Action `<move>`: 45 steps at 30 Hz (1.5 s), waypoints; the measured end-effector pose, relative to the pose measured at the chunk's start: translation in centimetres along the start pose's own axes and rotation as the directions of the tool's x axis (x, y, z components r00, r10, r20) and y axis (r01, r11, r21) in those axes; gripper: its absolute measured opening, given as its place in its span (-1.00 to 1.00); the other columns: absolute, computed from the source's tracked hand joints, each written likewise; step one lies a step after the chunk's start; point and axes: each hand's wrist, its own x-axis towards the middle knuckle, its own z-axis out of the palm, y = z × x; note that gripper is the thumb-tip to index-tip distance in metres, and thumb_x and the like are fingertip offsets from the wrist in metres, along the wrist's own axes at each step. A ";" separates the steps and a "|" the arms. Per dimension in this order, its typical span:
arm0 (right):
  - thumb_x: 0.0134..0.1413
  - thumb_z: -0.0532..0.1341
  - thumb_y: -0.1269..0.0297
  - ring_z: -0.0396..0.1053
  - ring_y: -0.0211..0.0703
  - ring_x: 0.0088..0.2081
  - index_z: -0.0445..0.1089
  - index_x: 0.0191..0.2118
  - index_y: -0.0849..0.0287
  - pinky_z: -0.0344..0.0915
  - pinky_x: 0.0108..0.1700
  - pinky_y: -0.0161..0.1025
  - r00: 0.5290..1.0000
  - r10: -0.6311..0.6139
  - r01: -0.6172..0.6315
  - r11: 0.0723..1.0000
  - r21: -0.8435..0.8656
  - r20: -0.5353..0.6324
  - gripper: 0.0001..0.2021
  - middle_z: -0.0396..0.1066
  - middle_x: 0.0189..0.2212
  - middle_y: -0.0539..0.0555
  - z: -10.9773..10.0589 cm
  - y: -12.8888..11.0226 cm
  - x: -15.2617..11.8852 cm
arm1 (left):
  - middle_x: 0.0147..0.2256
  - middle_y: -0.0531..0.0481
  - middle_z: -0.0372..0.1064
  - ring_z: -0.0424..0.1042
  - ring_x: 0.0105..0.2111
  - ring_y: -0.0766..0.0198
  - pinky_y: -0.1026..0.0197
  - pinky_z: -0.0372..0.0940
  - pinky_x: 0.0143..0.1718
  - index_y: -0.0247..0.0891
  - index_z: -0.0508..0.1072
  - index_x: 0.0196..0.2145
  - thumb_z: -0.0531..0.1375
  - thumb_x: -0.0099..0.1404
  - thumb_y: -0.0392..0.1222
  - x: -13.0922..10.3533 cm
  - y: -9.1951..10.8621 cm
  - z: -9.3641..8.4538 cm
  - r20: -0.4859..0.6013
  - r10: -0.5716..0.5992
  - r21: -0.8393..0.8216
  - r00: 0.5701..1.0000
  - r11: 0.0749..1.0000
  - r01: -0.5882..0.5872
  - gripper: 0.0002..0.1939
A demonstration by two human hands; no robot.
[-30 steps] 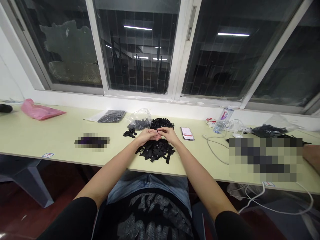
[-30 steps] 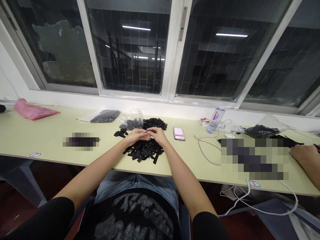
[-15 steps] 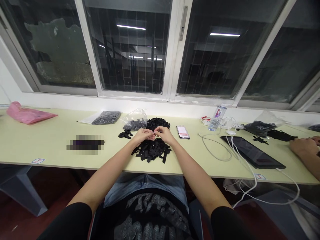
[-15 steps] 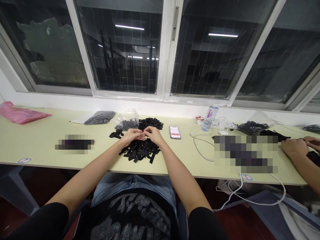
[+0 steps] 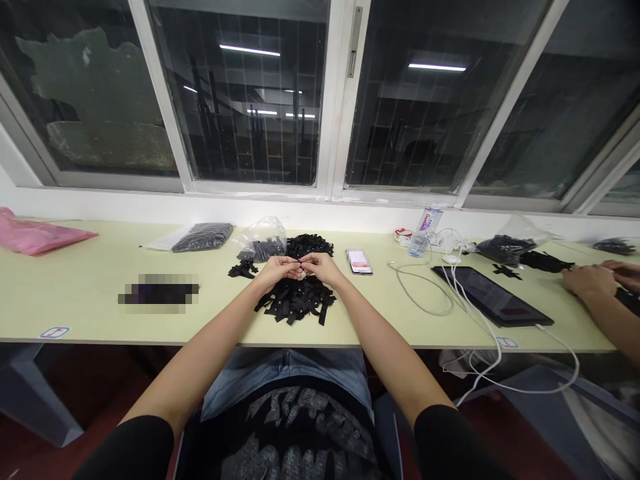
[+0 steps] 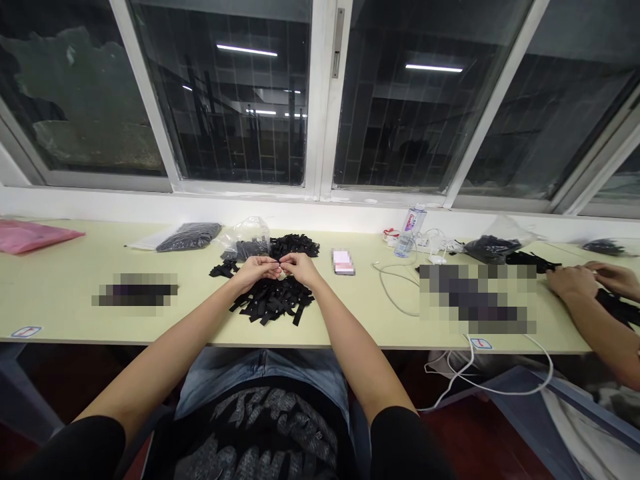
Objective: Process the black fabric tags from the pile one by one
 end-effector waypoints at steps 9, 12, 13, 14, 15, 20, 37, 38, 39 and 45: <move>0.09 0.24 0.25 0.32 -0.29 -0.52 0.45 -0.35 0.20 0.26 -0.40 -0.33 1.000 -0.010 0.005 0.980 -0.198 -0.024 -0.88 0.43 -0.52 -0.01 -0.1 -0.8 -0.3 | -0.32 -0.27 0.57 0.57 -0.36 0.16 0.16 0.47 -0.23 -0.42 0.55 -0.27 0.44 0.09 -0.07 0.3 0.0 -0.2 -0.008 -0.013 0.004 1.000 1.000 0.013 -0.63; 0.10 0.23 0.26 0.31 -0.29 -0.51 0.43 -0.38 0.19 0.23 -0.39 -0.33 1.000 -0.022 0.016 0.969 -0.248 -0.019 -0.88 0.41 -0.54 -0.02 0.0 -1.0 -0.5 | -0.33 -0.26 0.57 0.57 -0.37 0.15 0.15 0.47 -0.25 -0.41 0.55 -0.27 0.45 0.06 -0.06 0.4 -0.1 -0.3 -0.024 -0.020 0.007 1.000 1.000 0.020 -0.62; 0.10 0.23 0.25 0.31 -0.28 -0.50 0.42 -0.39 0.18 0.22 -0.38 -0.32 0.999 -0.026 0.019 0.966 -0.259 -0.021 -0.88 0.41 -0.54 -0.02 0.1 -1.1 -0.6 | -0.33 -0.26 0.57 0.57 -0.37 0.15 0.15 0.47 -0.25 -0.41 0.56 -0.27 0.45 0.06 -0.05 0.4 -0.1 -0.3 -0.028 -0.017 0.008 0.999 1.000 0.018 -0.62; 0.11 0.23 0.24 0.32 -0.28 -0.50 0.42 -0.39 0.18 0.23 -0.37 -0.32 0.999 -0.029 0.022 0.963 -0.268 -0.023 -0.87 0.41 -0.54 -0.02 0.1 -1.1 -0.6 | -0.32 -0.26 0.57 0.57 -0.36 0.15 0.15 0.47 -0.25 -0.41 0.56 -0.27 0.45 0.07 -0.05 0.4 -0.1 -0.3 -0.029 -0.015 0.008 0.999 1.000 0.015 -0.62; 0.12 0.23 0.23 0.33 -0.28 -0.49 0.41 -0.38 0.18 0.24 -0.36 -0.32 0.999 -0.033 0.026 0.962 -0.272 -0.022 -0.86 0.41 -0.53 -0.02 0.1 -1.1 -0.6 | -0.32 -0.26 0.57 0.57 -0.36 0.15 0.15 0.46 -0.25 -0.40 0.56 -0.27 0.45 0.07 -0.04 0.3 0.0 -0.3 -0.029 -0.013 0.005 0.999 1.000 0.013 -0.61; 0.13 0.23 0.12 0.36 -0.26 -0.45 0.38 -0.35 0.17 0.29 -0.33 -0.28 1.000 -0.024 0.023 0.993 -0.113 -0.012 -0.79 0.42 -0.46 -0.01 -0.1 -1.2 -0.7 | -0.32 -0.24 0.57 0.56 -0.35 0.19 0.17 0.44 -0.22 -0.40 0.55 -0.28 0.44 0.10 -0.06 0.0 0.7 -0.3 -0.049 -0.011 -0.090 0.999 0.996 0.007 -0.65; -0.07 0.45 0.09 0.34 -0.30 -0.37 0.38 -0.30 0.14 0.35 -0.18 -0.27 0.990 0.123 -0.136 0.729 0.671 0.067 -0.67 0.37 -0.41 -0.04 0.3 -2.8 -1.4 | -0.22 -0.20 0.56 0.53 -0.28 0.25 0.17 0.37 -0.11 -0.38 0.53 -0.23 0.42 0.12 -0.08 -0.1 0.7 0.2 -0.090 0.098 -0.252 0.991 0.961 -0.118 -0.65; -0.07 0.44 0.08 0.34 -0.29 -0.37 0.38 -0.30 0.14 0.34 -0.19 -0.27 0.991 0.122 -0.134 0.764 0.631 0.062 -0.67 0.38 -0.41 -0.03 0.4 -2.8 -1.5 | -0.19 -0.21 0.55 0.54 -0.25 0.24 0.15 0.37 -0.07 -0.37 0.52 -0.21 0.42 0.13 -0.08 -0.1 0.8 0.2 -0.082 0.116 -0.274 0.990 0.952 -0.134 -0.65; -0.07 0.43 0.06 0.34 -0.28 -0.37 0.39 -0.30 0.15 0.33 -0.21 -0.27 0.992 0.116 -0.127 0.802 0.583 0.057 -0.67 0.38 -0.42 -0.02 0.5 -2.8 -1.5 | -0.18 -0.20 0.55 0.54 -0.23 0.23 0.12 0.36 -0.03 -0.36 0.52 -0.21 0.41 0.13 -0.08 -0.1 0.8 0.2 -0.072 0.127 -0.290 0.989 0.947 -0.142 -0.65; -0.01 0.35 -0.01 0.32 -0.26 -0.39 0.43 -0.32 0.19 0.28 -0.28 -0.28 0.999 0.040 -0.045 0.942 0.332 0.020 -0.66 0.39 -0.45 0.00 1.4 -2.6 -1.8 | -0.34 -0.09 0.53 0.53 -0.30 0.27 0.12 0.35 -0.01 -0.38 0.54 -0.27 0.46 0.05 -0.14 -0.1 0.9 0.3 -0.113 0.118 -0.299 0.987 0.943 -0.147 -0.66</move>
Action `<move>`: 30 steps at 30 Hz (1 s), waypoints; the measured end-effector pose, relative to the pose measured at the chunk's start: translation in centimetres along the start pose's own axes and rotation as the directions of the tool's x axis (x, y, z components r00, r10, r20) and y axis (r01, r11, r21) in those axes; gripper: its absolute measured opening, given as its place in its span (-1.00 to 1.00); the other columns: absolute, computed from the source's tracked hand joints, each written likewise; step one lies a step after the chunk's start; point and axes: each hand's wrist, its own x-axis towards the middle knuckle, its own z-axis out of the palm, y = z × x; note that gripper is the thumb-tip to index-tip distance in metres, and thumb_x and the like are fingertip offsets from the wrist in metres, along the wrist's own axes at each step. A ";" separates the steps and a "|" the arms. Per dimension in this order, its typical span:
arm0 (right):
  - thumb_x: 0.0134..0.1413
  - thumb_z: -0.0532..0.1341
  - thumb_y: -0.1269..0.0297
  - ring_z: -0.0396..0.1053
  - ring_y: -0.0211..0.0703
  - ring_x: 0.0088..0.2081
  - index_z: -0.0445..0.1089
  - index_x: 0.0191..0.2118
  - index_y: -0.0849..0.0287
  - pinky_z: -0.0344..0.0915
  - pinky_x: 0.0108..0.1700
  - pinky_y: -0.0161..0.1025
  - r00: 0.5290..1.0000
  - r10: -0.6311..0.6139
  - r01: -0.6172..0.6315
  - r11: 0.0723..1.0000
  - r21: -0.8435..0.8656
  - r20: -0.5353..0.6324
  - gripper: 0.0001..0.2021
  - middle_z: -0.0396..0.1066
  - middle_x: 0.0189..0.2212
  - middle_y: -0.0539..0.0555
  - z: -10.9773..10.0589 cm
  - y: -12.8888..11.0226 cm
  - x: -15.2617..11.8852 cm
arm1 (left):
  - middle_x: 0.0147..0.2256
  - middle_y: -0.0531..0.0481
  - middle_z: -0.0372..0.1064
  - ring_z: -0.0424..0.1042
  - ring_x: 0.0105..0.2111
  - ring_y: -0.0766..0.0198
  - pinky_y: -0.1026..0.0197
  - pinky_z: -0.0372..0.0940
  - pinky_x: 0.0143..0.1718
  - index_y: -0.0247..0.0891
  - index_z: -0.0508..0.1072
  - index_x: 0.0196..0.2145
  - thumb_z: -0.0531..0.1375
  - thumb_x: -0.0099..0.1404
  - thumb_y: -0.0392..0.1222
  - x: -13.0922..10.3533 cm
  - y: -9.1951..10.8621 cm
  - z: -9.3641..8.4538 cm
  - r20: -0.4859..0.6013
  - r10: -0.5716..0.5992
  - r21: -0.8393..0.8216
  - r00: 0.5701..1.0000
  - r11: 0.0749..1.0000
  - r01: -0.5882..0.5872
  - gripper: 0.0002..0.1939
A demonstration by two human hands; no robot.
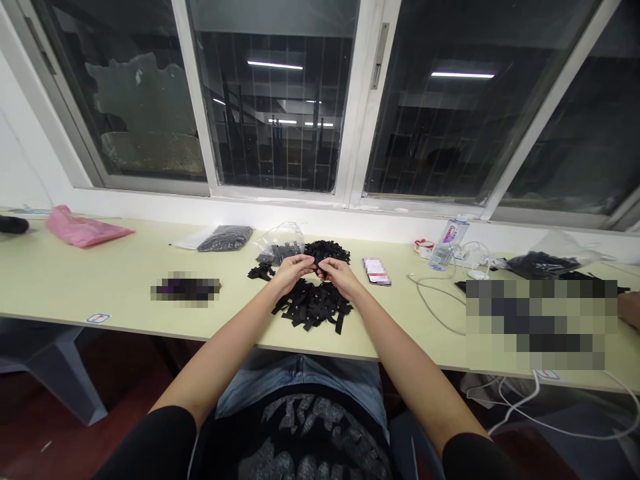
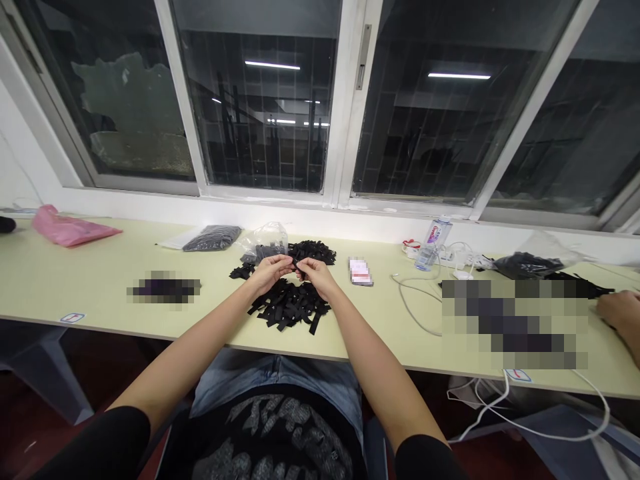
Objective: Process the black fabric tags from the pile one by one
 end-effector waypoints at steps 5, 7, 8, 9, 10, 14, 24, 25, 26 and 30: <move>0.02 0.33 0.03 0.32 -0.26 -0.40 0.42 -0.37 0.20 0.28 -0.31 -0.29 0.999 -0.016 0.011 0.995 -0.101 -0.043 -0.71 0.40 -0.45 0.00 0.1 0.1 0.1 | -0.37 -0.11 0.53 0.52 -0.34 0.25 0.09 0.37 -0.04 -0.40 0.58 -0.28 0.48 0.02 -0.14 0.0 -0.1 0.0 -0.046 0.000 0.061 0.999 0.998 0.003 -0.65; -0.02 0.35 0.05 0.34 -0.25 -0.39 0.42 -0.39 0.20 0.30 -0.29 -0.27 0.998 0.001 -0.007 0.997 -0.077 -0.070 -0.71 0.41 -0.44 0.01 0.1 0.3 0.2 | -0.37 -0.11 0.53 0.52 -0.35 0.24 0.08 0.37 -0.05 -0.41 0.58 -0.28 0.49 0.01 -0.13 0.0 -0.1 0.1 -0.059 0.007 0.069 0.998 0.998 -0.003 -0.64; -0.04 0.37 0.05 0.35 -0.25 -0.39 0.41 -0.39 0.20 0.30 -0.27 -0.27 0.997 0.012 -0.015 0.999 -0.043 -0.075 -0.71 0.42 -0.43 0.02 0.1 0.3 0.2 | -0.38 -0.11 0.53 0.52 -0.36 0.25 0.08 0.37 -0.05 -0.41 0.58 -0.29 0.49 0.01 -0.12 0.0 -0.1 0.1 -0.060 0.009 0.062 0.998 0.998 -0.005 -0.64; -0.06 0.38 0.06 0.35 -0.25 -0.39 0.40 -0.40 0.20 0.31 -0.26 -0.26 0.997 0.023 -0.023 1.000 0.001 -0.076 -0.71 0.43 -0.43 0.02 0.1 0.4 0.3 | -0.40 -0.11 0.52 0.51 -0.37 0.26 0.08 0.37 -0.04 -0.41 0.58 -0.29 0.49 0.01 -0.12 -0.1 -0.1 0.2 -0.057 0.008 0.054 0.998 0.999 -0.005 -0.64; -0.08 0.39 0.08 0.36 -0.25 -0.38 0.39 -0.41 0.19 0.31 -0.25 -0.26 0.996 0.036 -0.032 0.998 0.048 -0.076 -0.71 0.43 -0.43 0.02 0.2 0.4 0.3 | -0.40 -0.10 0.52 0.51 -0.37 0.27 0.08 0.37 -0.04 -0.42 0.58 -0.30 0.48 0.02 -0.12 -0.1 -0.1 0.3 -0.050 0.004 0.046 0.999 0.999 -0.002 -0.64; -0.16 0.43 0.13 0.36 -0.25 -0.39 0.33 -0.48 0.19 0.32 -0.25 -0.25 0.991 0.087 -0.069 0.982 0.176 -0.097 -0.69 0.42 -0.45 0.01 0.4 0.5 0.3 | -0.41 -0.10 0.52 0.50 -0.38 0.28 0.07 0.36 0.00 -0.41 0.57 -0.32 0.49 0.01 -0.13 -0.3 0.0 0.6 -0.034 -0.011 0.029 0.999 0.999 0.012 -0.65; -0.19 0.44 0.14 0.41 -0.23 -0.41 0.32 -0.41 0.17 0.39 -0.25 -0.21 0.988 0.052 -0.038 0.995 0.096 -0.143 -0.67 0.43 -0.50 0.00 0.6 0.8 0.4 | -0.38 -0.13 0.53 0.51 -0.38 0.28 0.07 0.36 -0.02 -0.42 0.57 -0.30 0.47 0.04 -0.13 0.0 -0.4 0.2 -0.028 0.007 0.037 1.000 0.999 -0.006 -0.66; -0.19 0.45 0.15 0.42 -0.22 -0.42 0.30 -0.38 0.16 0.40 -0.26 -0.20 0.989 0.041 -0.026 0.995 0.099 -0.143 -0.65 0.43 -0.50 -0.02 0.6 0.8 0.4 | -0.39 -0.12 0.53 0.51 -0.38 0.28 0.07 0.36 -0.02 -0.42 0.57 -0.30 0.48 0.03 -0.14 0.0 -0.4 0.2 -0.030 0.008 0.034 1.000 0.999 -0.007 -0.66; -0.20 0.45 0.15 0.43 -0.22 -0.42 0.27 -0.35 0.14 0.40 -0.26 -0.20 0.989 0.031 -0.016 0.994 0.105 -0.144 -0.63 0.43 -0.49 -0.03 0.6 0.9 0.4 | -0.39 -0.12 0.53 0.51 -0.38 0.28 0.07 0.36 -0.03 -0.42 0.57 -0.30 0.48 0.03 -0.14 0.0 -0.4 0.2 -0.033 0.008 0.029 0.999 1.000 -0.007 -0.66; -0.13 0.42 0.15 0.43 -0.24 -0.41 0.29 -0.25 0.13 0.40 -0.25 -0.21 0.993 0.008 0.004 0.995 0.098 -0.120 -0.63 0.43 -0.46 -0.04 0.4 0.9 0.5 | -0.39 -0.11 0.53 0.51 -0.37 0.27 0.09 0.37 -0.04 -0.42 0.57 -0.30 0.48 0.01 -0.16 0.0 -0.2 0.2 -0.051 0.000 0.005 0.999 1.000 0.001 -0.66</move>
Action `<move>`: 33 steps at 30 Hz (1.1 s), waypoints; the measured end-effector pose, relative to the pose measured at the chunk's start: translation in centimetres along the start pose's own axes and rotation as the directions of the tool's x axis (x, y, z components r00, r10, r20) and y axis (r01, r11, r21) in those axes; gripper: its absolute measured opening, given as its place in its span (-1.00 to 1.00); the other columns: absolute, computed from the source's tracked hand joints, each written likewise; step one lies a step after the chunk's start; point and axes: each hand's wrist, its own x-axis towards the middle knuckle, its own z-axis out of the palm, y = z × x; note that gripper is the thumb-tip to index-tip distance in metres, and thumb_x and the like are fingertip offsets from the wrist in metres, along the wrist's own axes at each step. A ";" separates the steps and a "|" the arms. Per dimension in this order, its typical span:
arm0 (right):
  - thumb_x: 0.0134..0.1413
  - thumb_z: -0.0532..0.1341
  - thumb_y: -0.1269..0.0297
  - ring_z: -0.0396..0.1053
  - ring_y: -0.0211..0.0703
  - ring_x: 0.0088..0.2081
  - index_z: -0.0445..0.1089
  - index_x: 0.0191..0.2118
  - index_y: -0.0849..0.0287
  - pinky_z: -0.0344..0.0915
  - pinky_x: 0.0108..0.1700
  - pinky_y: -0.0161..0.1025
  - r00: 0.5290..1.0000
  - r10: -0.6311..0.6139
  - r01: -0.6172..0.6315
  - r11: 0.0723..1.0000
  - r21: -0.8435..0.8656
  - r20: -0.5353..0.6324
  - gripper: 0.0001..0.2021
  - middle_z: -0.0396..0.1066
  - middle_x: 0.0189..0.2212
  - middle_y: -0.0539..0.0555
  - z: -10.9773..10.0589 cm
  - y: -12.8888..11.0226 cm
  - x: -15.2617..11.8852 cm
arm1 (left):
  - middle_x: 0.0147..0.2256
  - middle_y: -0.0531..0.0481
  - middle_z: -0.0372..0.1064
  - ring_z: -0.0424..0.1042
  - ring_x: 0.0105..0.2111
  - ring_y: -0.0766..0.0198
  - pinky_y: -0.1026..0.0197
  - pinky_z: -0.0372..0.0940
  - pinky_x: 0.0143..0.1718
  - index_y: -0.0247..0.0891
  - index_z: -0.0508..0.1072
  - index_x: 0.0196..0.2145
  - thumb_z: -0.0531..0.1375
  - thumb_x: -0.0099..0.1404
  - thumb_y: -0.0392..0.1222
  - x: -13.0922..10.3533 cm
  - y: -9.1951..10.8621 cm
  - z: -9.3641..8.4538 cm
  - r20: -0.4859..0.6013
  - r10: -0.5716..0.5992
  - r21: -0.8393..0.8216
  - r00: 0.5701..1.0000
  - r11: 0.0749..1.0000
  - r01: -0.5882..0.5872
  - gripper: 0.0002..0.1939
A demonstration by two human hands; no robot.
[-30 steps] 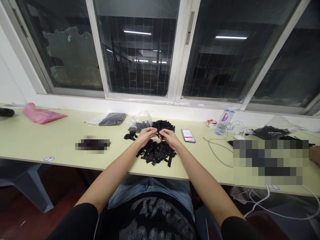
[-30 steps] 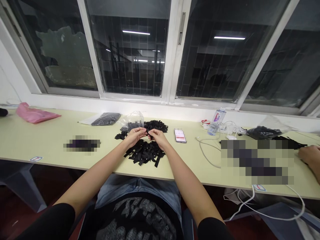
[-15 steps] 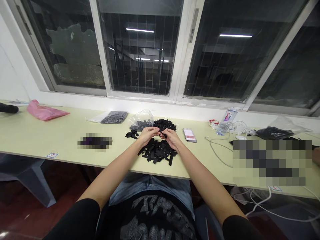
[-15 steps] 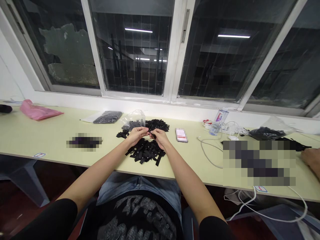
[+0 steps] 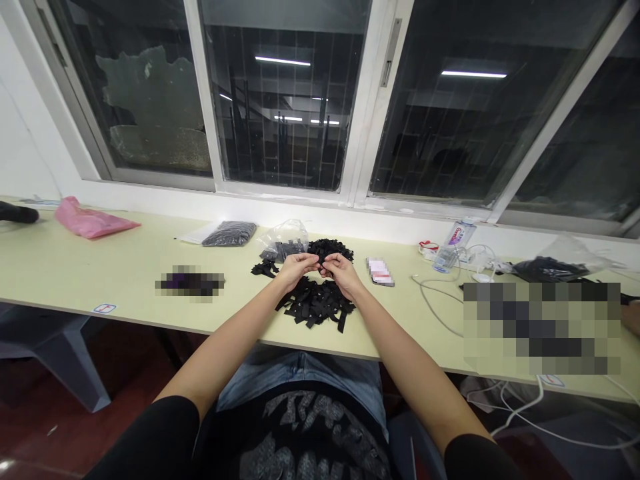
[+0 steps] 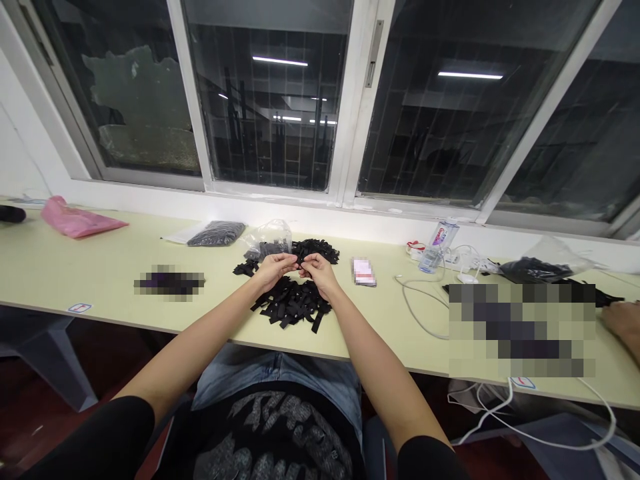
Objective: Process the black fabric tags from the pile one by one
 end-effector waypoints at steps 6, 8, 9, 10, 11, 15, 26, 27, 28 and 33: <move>-0.08 0.39 0.12 0.39 -0.28 -0.40 0.42 -0.19 0.16 0.38 -0.23 -0.22 0.999 -0.009 0.010 1.000 -0.012 0.035 -0.66 0.44 -0.42 -0.02 0.0 -0.2 0.0 | -0.37 -0.13 0.54 0.52 -0.35 0.27 0.09 0.37 -0.03 -0.41 0.57 -0.26 0.46 0.07 -0.15 0.0 0.0 -0.2 0.003 -0.002 0.010 1.000 1.000 0.002 -0.66; -0.11 0.42 0.14 0.39 -0.28 -0.40 0.45 -0.21 0.18 0.37 -0.22 -0.23 1.000 0.002 -0.002 1.000 0.013 0.013 -0.65 0.44 -0.42 -0.01 0.0 -0.3 -0.1 | -0.36 -0.13 0.54 0.52 -0.34 0.27 0.10 0.38 -0.03 -0.41 0.57 -0.26 0.46 0.07 -0.14 0.0 0.0 -0.2 -0.002 0.002 0.008 1.000 1.000 -0.002 -0.66; -0.13 0.43 0.14 0.40 -0.28 -0.39 0.46 -0.21 0.18 0.37 -0.21 -0.23 1.000 0.012 -0.012 0.999 0.034 0.005 -0.65 0.44 -0.42 -0.01 -0.1 -0.3 -0.1 | -0.36 -0.13 0.54 0.52 -0.34 0.28 0.11 0.38 -0.03 -0.41 0.57 -0.26 0.46 0.07 -0.14 0.0 0.0 -0.2 -0.008 0.002 0.004 1.000 1.000 -0.002 -0.66; -0.14 0.44 0.15 0.40 -0.28 -0.39 0.46 -0.22 0.18 0.37 -0.20 -0.23 1.000 0.023 -0.023 0.998 0.059 0.003 -0.65 0.44 -0.42 -0.01 -0.1 -0.3 -0.1 | -0.36 -0.13 0.54 0.52 -0.35 0.28 0.11 0.38 -0.03 -0.41 0.57 -0.26 0.46 0.06 -0.14 0.1 0.0 -0.3 -0.016 0.000 -0.003 1.000 1.000 0.000 -0.66; -0.14 0.45 0.16 0.41 -0.27 -0.38 0.46 -0.22 0.17 0.38 -0.18 -0.22 0.999 0.036 -0.037 0.995 0.089 0.008 -0.66 0.45 -0.42 -0.01 -0.1 -0.4 -0.1 | -0.36 -0.13 0.54 0.52 -0.35 0.28 0.11 0.38 -0.04 -0.41 0.57 -0.26 0.47 0.06 -0.15 0.1 0.0 -0.3 -0.024 -0.001 -0.011 1.000 1.000 0.001 -0.66; -0.16 0.48 0.21 0.42 -0.26 -0.34 0.48 -0.22 0.17 0.40 -0.16 -0.23 0.992 0.116 -0.122 0.971 0.203 0.045 -0.66 0.47 -0.39 0.01 0.0 -0.7 -0.3 | -0.36 -0.13 0.55 0.52 -0.36 0.29 0.12 0.39 -0.05 -0.42 0.58 -0.27 0.48 0.03 -0.17 0.2 0.1 -0.2 -0.038 0.004 -0.042 0.999 0.999 -0.006 -0.66; -0.15 0.50 0.22 0.35 -0.31 -0.40 0.48 -0.28 0.21 0.36 -0.26 -0.30 0.958 0.225 -0.261 0.939 0.224 0.176 -0.69 0.41 -0.42 0.00 -0.3 -0.9 -0.6 | -0.36 -0.13 0.54 0.52 -0.34 0.28 0.10 0.37 -0.01 -0.42 0.58 -0.25 0.47 0.06 -0.16 0.2 0.0 -0.3 -0.011 0.035 -0.046 0.999 0.998 -0.035 -0.66; -0.13 0.49 0.20 0.34 -0.31 -0.40 0.48 -0.28 0.21 0.36 -0.26 -0.30 0.956 0.224 -0.263 0.940 0.216 0.189 -0.69 0.41 -0.42 0.00 -0.3 -0.9 -0.6 | -0.36 -0.13 0.54 0.52 -0.34 0.28 0.11 0.37 -0.02 -0.42 0.58 -0.25 0.47 0.05 -0.16 0.2 -0.1 -0.3 -0.010 0.038 -0.050 0.999 0.998 -0.038 -0.66; -0.12 0.48 0.18 0.33 -0.31 -0.40 0.48 -0.28 0.21 0.36 -0.24 -0.29 0.954 0.222 -0.263 0.942 0.207 0.202 -0.69 0.40 -0.42 0.00 -0.3 -0.9 -0.6 | -0.36 -0.12 0.53 0.52 -0.33 0.27 0.11 0.37 -0.03 -0.43 0.58 -0.25 0.47 0.05 -0.16 0.2 -0.1 -0.3 -0.009 0.044 -0.052 0.999 0.998 -0.044 -0.66; -0.06 0.45 0.10 0.32 -0.29 -0.37 0.46 -0.27 0.20 0.36 -0.17 -0.23 0.952 0.194 -0.229 0.965 0.126 0.238 -0.68 0.39 -0.41 0.00 -0.2 -1.1 -0.9 | -0.34 -0.13 0.53 0.51 -0.33 0.27 0.12 0.37 -0.06 -0.42 0.59 -0.25 0.47 0.05 -0.15 0.2 -0.1 -0.3 0.010 0.065 -0.042 0.998 0.997 -0.064 -0.65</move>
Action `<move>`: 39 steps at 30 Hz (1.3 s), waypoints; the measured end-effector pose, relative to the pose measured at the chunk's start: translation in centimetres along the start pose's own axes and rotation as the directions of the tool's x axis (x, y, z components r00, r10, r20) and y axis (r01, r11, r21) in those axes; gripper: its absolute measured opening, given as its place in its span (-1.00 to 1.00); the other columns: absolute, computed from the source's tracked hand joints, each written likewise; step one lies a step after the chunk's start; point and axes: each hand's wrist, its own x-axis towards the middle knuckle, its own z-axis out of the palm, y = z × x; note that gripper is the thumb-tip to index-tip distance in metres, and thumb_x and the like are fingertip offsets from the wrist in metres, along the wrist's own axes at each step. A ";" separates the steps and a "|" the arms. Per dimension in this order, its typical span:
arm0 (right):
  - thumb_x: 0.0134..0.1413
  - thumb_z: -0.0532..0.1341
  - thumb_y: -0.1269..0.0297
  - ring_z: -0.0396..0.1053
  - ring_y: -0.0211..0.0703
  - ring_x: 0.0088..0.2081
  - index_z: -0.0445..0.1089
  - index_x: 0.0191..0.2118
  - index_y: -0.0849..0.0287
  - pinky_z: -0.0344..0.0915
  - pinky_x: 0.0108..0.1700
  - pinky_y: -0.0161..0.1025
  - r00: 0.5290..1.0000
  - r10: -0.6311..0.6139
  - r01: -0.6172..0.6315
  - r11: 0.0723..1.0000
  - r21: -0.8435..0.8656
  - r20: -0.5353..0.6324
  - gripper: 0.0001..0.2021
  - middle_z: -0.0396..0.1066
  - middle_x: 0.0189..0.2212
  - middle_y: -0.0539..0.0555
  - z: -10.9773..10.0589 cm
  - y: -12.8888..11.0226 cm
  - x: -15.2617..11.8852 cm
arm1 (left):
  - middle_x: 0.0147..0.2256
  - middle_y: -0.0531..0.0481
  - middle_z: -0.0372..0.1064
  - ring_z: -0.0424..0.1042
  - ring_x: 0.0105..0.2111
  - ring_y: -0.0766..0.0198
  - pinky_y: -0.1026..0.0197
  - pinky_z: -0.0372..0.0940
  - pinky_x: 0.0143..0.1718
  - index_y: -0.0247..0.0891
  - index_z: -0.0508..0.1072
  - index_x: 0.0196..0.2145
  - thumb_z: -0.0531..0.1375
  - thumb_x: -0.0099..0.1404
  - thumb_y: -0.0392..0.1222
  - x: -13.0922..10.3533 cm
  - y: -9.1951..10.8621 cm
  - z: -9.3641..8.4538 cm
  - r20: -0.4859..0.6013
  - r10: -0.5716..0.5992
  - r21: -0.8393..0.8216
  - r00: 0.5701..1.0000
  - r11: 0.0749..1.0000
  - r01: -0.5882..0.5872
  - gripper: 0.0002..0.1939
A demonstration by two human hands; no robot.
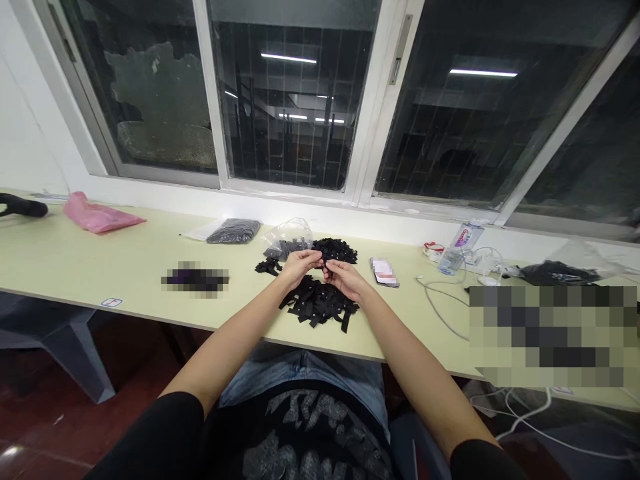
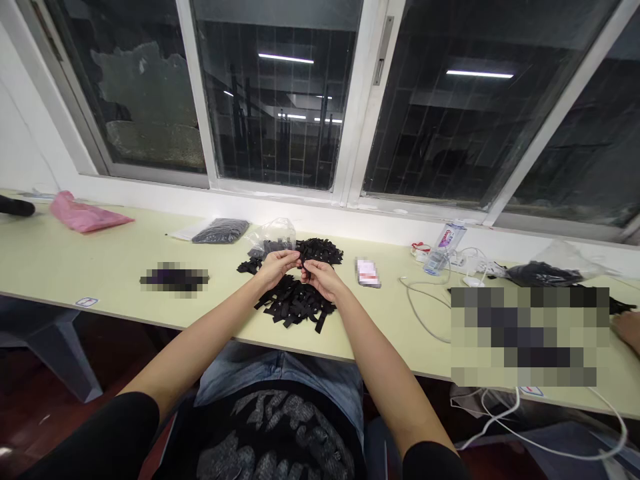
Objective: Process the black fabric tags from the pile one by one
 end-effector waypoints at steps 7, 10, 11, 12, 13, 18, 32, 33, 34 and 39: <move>-0.02 0.42 0.03 0.31 -0.27 -0.37 0.42 -0.31 0.19 0.34 -0.21 -0.23 0.999 -0.046 0.045 0.995 -0.092 -0.016 -0.66 0.37 -0.41 0.01 0.2 0.4 0.2 | -0.35 -0.12 0.52 0.51 -0.35 0.29 0.13 0.37 -0.07 -0.41 0.59 -0.24 0.47 0.05 -0.14 0.3 -0.3 -0.4 -0.005 -0.006 -0.013 1.000 1.000 0.006 -0.64; 0.01 0.40 0.03 0.32 -0.28 -0.38 0.40 -0.30 0.18 0.33 -0.25 -0.25 0.996 -0.086 0.085 0.995 -0.057 -0.015 -0.67 0.37 -0.40 0.00 0.2 0.3 0.2 | -0.36 -0.12 0.52 0.50 -0.34 0.29 0.15 0.37 -0.08 -0.41 0.58 -0.25 0.46 0.07 -0.13 0.3 -0.3 -0.4 -0.005 -0.010 -0.014 1.000 1.000 0.010 -0.66; 0.02 0.39 0.03 0.32 -0.28 -0.38 0.39 -0.29 0.17 0.32 -0.26 -0.26 0.995 -0.097 0.096 0.995 -0.034 -0.016 -0.68 0.37 -0.40 -0.01 0.2 0.3 0.2 | -0.35 -0.12 0.52 0.50 -0.33 0.29 0.15 0.36 -0.08 -0.41 0.58 -0.25 0.46 0.07 -0.14 0.3 -0.2 -0.4 -0.009 -0.014 -0.017 1.000 1.000 0.014 -0.66; 0.03 0.39 0.03 0.32 -0.28 -0.38 0.38 -0.28 0.16 0.31 -0.26 -0.27 0.994 -0.105 0.105 0.994 -0.008 -0.017 -0.68 0.37 -0.40 -0.01 0.3 0.2 0.2 | -0.35 -0.12 0.52 0.50 -0.33 0.29 0.15 0.36 -0.08 -0.41 0.58 -0.24 0.47 0.07 -0.14 0.3 -0.2 -0.3 -0.014 -0.019 -0.023 1.000 1.000 0.019 -0.65; 0.04 0.39 0.04 0.32 -0.28 -0.38 0.38 -0.27 0.16 0.31 -0.27 -0.27 0.994 -0.111 0.111 0.994 0.016 -0.018 -0.69 0.37 -0.40 -0.02 0.3 0.2 0.2 | -0.35 -0.12 0.52 0.50 -0.33 0.29 0.15 0.36 -0.08 -0.42 0.58 -0.24 0.47 0.07 -0.15 0.2 -0.1 -0.3 -0.019 -0.024 -0.030 1.000 0.999 0.023 -0.65; 0.06 0.37 0.05 0.32 -0.28 -0.40 0.36 -0.26 0.13 0.29 -0.29 -0.29 0.990 -0.136 0.137 0.990 0.033 -0.036 -0.71 0.36 -0.42 -0.03 0.7 0.2 0.2 | -0.36 -0.12 0.52 0.50 -0.35 0.30 0.15 0.37 -0.08 -0.42 0.58 -0.25 0.47 0.07 -0.16 0.1 0.3 0.2 -0.030 -0.034 -0.061 0.999 0.998 0.032 -0.67; 0.04 0.35 0.05 0.29 -0.28 -0.43 0.38 -0.34 0.15 0.24 -0.32 -0.29 0.975 -0.197 0.188 0.978 -0.093 -0.102 -0.72 0.34 -0.47 -0.03 0.3 0.6 0.6 | -0.35 -0.13 0.54 0.54 -0.32 0.22 0.06 0.38 -0.04 -0.40 0.56 -0.25 0.46 0.07 -0.11 -0.3 0.7 0.3 0.021 -0.014 -0.013 1.000 1.000 0.014 -0.64; 0.04 0.35 0.04 0.29 -0.28 -0.43 0.38 -0.35 0.15 0.24 -0.32 -0.29 0.971 -0.205 0.189 0.973 -0.129 -0.120 -0.72 0.34 -0.47 -0.03 0.3 0.7 0.6 | -0.35 -0.13 0.54 0.54 -0.33 0.22 0.05 0.38 -0.04 -0.40 0.57 -0.26 0.47 0.06 -0.11 -0.3 0.7 0.3 0.016 -0.014 -0.006 1.000 1.000 0.014 -0.64; 0.03 0.35 0.03 0.29 -0.28 -0.43 0.38 -0.36 0.15 0.25 -0.32 -0.29 0.967 -0.214 0.190 0.967 -0.171 -0.138 -0.71 0.34 -0.48 -0.03 0.2 0.7 0.7 | -0.35 -0.12 0.54 0.54 -0.33 0.22 0.05 0.38 -0.04 -0.40 0.57 -0.27 0.47 0.05 -0.12 -0.3 0.7 0.4 0.010 -0.012 0.001 1.000 1.000 0.012 -0.65; 0.05 0.30 -0.02 0.30 -0.25 -0.44 0.37 -0.40 0.17 0.27 -0.32 -0.27 0.942 -0.294 0.203 0.882 -0.426 -0.160 -0.68 0.37 -0.49 -0.01 -0.2 0.9 0.9 | -0.35 -0.11 0.53 0.52 -0.35 0.24 0.03 0.39 -0.02 -0.40 0.59 -0.30 0.48 0.01 -0.11 -0.2 0.4 0.3 -0.020 -0.012 0.051 1.000 0.999 0.013 -0.64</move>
